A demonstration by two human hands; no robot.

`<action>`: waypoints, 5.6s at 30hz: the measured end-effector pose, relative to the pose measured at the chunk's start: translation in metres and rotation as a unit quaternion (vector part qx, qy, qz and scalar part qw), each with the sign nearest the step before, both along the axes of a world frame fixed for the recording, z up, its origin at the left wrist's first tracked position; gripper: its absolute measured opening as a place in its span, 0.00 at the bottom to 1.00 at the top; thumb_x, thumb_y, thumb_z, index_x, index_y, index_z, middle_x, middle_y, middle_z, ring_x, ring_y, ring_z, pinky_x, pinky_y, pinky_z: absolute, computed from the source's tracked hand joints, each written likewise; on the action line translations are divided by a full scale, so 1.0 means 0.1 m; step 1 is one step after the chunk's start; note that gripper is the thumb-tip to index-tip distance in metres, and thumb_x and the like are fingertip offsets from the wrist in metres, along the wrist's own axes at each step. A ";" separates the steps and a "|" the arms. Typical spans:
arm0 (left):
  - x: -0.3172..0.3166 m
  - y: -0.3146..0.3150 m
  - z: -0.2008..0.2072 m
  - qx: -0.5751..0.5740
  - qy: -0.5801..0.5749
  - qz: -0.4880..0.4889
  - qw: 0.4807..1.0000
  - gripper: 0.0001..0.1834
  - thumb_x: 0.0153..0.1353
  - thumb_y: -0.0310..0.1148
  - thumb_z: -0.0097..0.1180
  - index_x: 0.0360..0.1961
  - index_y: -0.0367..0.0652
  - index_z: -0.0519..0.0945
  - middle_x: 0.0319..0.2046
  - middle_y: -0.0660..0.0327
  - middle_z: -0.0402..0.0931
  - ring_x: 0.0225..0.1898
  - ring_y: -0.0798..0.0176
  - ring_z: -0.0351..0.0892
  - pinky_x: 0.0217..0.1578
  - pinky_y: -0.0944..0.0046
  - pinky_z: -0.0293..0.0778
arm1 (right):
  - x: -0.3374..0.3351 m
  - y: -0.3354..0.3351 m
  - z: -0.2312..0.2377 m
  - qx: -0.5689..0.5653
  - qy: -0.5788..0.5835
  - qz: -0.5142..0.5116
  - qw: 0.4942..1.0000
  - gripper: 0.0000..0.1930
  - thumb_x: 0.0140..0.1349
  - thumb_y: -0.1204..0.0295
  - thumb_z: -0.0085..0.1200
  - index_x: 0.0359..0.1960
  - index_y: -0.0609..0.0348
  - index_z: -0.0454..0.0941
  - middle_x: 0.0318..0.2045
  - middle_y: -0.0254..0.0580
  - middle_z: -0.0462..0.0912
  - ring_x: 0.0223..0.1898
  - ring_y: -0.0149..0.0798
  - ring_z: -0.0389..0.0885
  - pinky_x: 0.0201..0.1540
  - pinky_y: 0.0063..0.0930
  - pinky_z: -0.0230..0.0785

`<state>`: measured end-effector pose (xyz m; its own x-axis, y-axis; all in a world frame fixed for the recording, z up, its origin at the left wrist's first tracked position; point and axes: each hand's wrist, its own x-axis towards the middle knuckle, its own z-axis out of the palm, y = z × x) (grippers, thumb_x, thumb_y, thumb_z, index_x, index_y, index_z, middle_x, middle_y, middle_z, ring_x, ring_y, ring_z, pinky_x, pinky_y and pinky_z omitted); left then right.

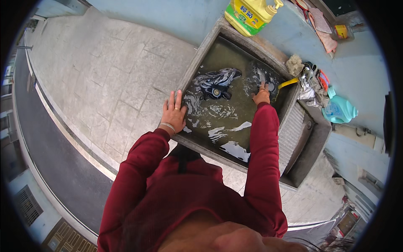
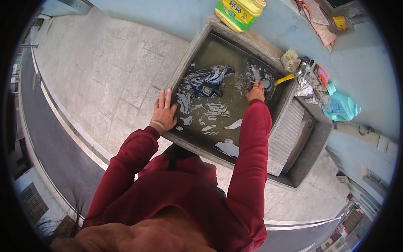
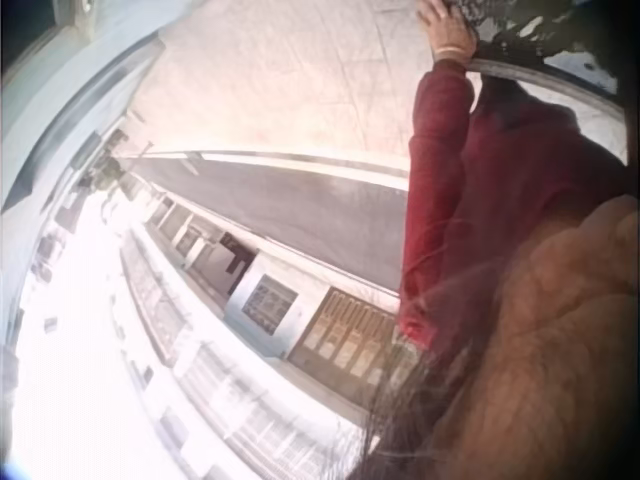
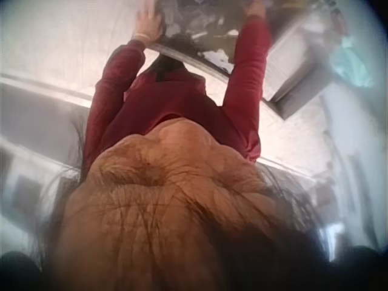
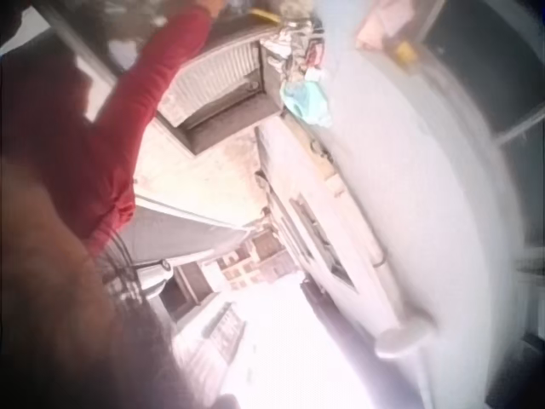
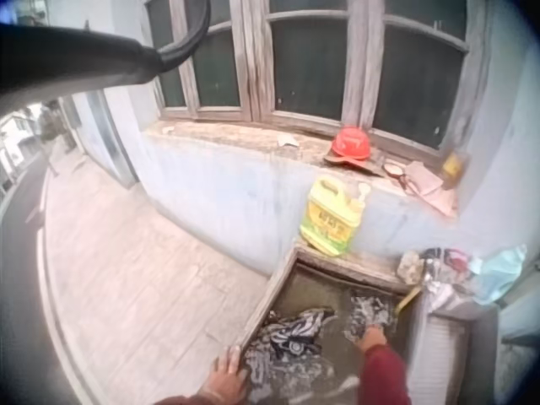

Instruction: The person washes a pair of shoes by hand in a concrete basin, scrubbing them with a red brush and rinsing them in water.

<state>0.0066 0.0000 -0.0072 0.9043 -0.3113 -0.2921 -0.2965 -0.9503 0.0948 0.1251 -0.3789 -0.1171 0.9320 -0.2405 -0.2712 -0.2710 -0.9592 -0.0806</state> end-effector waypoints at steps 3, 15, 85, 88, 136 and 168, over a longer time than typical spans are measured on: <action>0.02 0.03 -0.01 -0.003 -0.008 -0.002 1.000 0.25 0.42 0.40 0.58 0.45 0.49 0.73 0.64 0.45 0.33 0.64 0.39 0.34 0.57 0.45 0.49 | 0.07 -0.05 0.03 0.018 0.020 -0.006 1.000 0.43 0.46 0.65 0.59 0.62 0.56 0.48 0.59 0.57 0.57 0.59 0.53 0.58 0.59 0.34 0.54; 0.05 0.04 -0.08 -0.009 -0.021 -0.005 1.000 0.24 0.43 0.39 0.57 0.45 0.46 0.73 0.64 0.45 0.33 0.64 0.39 0.36 0.56 0.43 0.51 | -0.08 0.05 0.07 0.043 -0.025 0.034 0.998 0.41 0.43 0.70 0.58 0.62 0.55 0.52 0.59 0.58 0.54 0.59 0.54 0.58 0.59 0.35 0.54; -0.35 -2.45 -1.80 -0.016 0.281 -0.323 0.903 0.17 0.56 0.36 0.41 0.45 0.44 0.73 0.44 0.57 0.72 0.45 0.56 0.71 0.47 0.57 0.66 | -1.28 0.59 0.85 0.530 0.212 0.216 0.792 0.23 0.63 0.55 0.34 0.36 0.58 0.79 0.35 0.47 0.80 0.39 0.43 0.77 0.46 0.29 0.64; -0.35 -2.32 -1.39 -0.098 0.260 -0.257 0.926 0.17 0.55 0.35 0.42 0.44 0.44 0.74 0.44 0.56 0.73 0.45 0.57 0.71 0.47 0.59 0.66 | -1.30 0.56 0.79 0.545 0.266 0.212 0.766 0.21 0.63 0.56 0.34 0.37 0.57 0.79 0.36 0.46 0.80 0.40 0.44 0.77 0.46 0.31 0.64; 0.47 -1.69 -1.32 -0.326 0.078 0.370 0.866 0.26 0.58 0.45 0.45 0.51 0.40 0.56 0.33 0.41 0.75 0.34 0.38 0.74 0.34 0.49 0.68 | -1.36 0.38 0.15 0.548 0.105 -0.238 0.795 0.16 0.56 0.71 0.48 0.46 0.62 0.69 0.34 0.37 0.76 0.30 0.30 0.77 0.26 0.23 0.69; 0.17 -1.47 -0.87 -0.149 0.139 0.126 0.971 0.15 0.57 0.37 0.46 0.45 0.45 0.69 0.34 0.46 0.75 0.38 0.46 0.74 0.38 0.51 0.69 | -1.25 0.62 0.45 0.257 -0.226 0.022 0.939 0.16 0.44 0.72 0.60 0.37 0.60 0.74 0.33 0.45 0.72 0.35 0.47 0.74 0.38 0.35 0.68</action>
